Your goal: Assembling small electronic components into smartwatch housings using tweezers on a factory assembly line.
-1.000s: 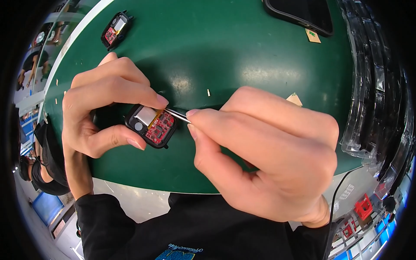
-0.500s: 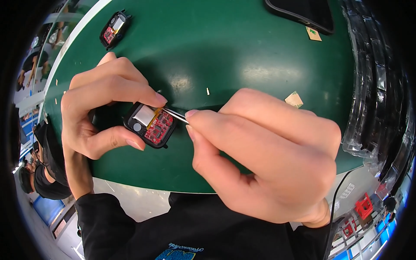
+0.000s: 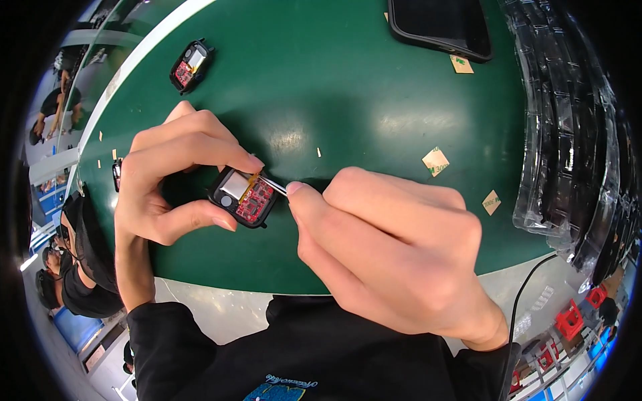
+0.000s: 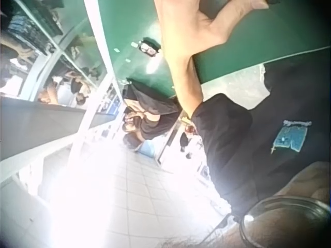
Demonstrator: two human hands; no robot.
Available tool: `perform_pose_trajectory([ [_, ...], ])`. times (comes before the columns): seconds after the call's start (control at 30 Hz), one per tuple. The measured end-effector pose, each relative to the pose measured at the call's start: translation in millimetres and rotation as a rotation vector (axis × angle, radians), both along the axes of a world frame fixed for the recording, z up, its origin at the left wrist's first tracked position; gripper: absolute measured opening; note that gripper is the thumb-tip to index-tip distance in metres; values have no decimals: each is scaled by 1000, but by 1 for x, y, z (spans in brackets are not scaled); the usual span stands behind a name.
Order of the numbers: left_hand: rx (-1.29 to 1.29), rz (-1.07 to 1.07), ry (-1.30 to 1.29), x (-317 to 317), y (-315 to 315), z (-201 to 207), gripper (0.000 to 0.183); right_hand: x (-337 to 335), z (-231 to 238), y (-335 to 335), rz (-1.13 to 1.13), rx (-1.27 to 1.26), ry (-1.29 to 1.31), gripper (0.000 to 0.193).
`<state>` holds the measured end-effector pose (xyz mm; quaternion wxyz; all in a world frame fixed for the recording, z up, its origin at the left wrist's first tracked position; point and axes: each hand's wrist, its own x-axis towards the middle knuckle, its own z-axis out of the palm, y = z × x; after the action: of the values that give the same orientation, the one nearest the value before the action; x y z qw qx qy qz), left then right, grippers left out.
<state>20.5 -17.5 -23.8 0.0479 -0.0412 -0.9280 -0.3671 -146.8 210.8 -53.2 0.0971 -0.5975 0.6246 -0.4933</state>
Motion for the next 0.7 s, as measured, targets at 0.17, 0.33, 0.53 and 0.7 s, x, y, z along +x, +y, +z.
perform_pose_trajectory([
  [0.17,-1,27,-30,0,3,3,58,-2,3,7,-41,-31,28,25],
  [0.33,-79,23,48,-2,5,-3,59,-6,13,11,-143,-6,4,27],
  [0.53,-101,65,-15,-2,12,2,55,-3,21,10,-156,-19,-58,27],
  [0.7,-134,327,202,-11,24,-2,56,1,20,13,-142,-12,-71,25],
])
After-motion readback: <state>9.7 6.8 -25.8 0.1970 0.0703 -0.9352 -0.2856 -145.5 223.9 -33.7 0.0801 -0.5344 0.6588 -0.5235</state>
